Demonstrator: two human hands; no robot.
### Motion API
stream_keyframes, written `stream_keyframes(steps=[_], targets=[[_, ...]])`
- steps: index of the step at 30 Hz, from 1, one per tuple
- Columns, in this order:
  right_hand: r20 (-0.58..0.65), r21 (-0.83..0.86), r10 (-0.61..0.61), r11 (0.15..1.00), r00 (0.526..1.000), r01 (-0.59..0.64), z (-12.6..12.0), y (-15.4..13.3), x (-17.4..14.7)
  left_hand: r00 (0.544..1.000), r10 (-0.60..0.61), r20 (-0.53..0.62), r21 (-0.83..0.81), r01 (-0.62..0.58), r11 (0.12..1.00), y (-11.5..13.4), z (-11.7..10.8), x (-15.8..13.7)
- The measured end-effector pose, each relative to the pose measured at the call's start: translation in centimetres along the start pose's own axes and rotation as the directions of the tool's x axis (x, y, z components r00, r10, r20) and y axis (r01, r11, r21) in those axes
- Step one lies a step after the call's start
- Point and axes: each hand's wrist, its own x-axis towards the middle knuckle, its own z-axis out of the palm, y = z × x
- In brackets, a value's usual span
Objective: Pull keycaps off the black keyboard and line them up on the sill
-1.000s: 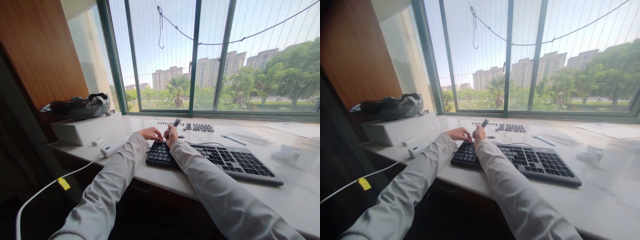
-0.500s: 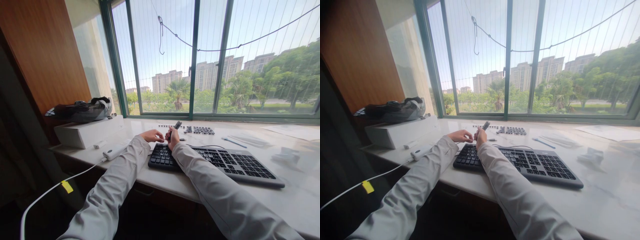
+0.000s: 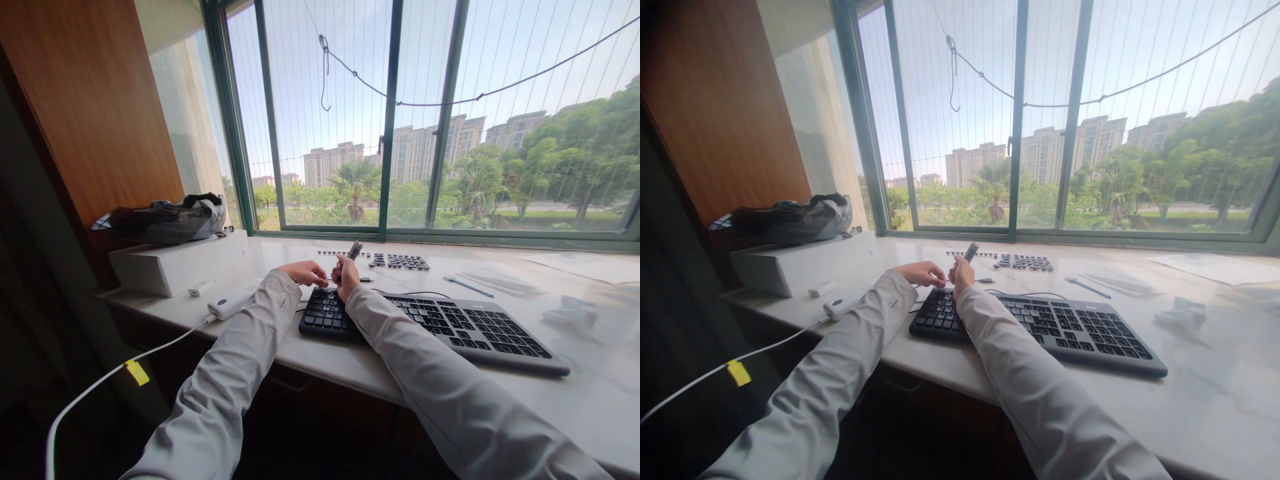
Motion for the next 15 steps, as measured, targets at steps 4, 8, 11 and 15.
stream_keyframes(steps=[4,8,11,15], targets=[[-0.006,0.005,0.016,1.0,1.0,-0.016,-0.03,0.05,-0.01,1.0,-0.003,0.017,-0.007,0.004,1.0,-0.11,0.06,0.05],[0.002,0.002,0.033,0.999,0.999,-0.033,0.02,0.19,0.02,1.0,-0.005,0.004,0.024,0.005,1.0,0.31,0.1,-0.16],[0.02,0.01,0.027,1.0,0.999,-0.027,0.04,0.34,0.11,1.0,-0.001,-0.009,0.034,0.001,0.999,0.33,0.06,-0.2],[0.126,-0.012,-0.01,1.0,0.992,0.011,-0.14,0.7,0.37,1.0,0.013,0.014,0.009,-0.013,1.0,-0.35,0.14,0.05]])
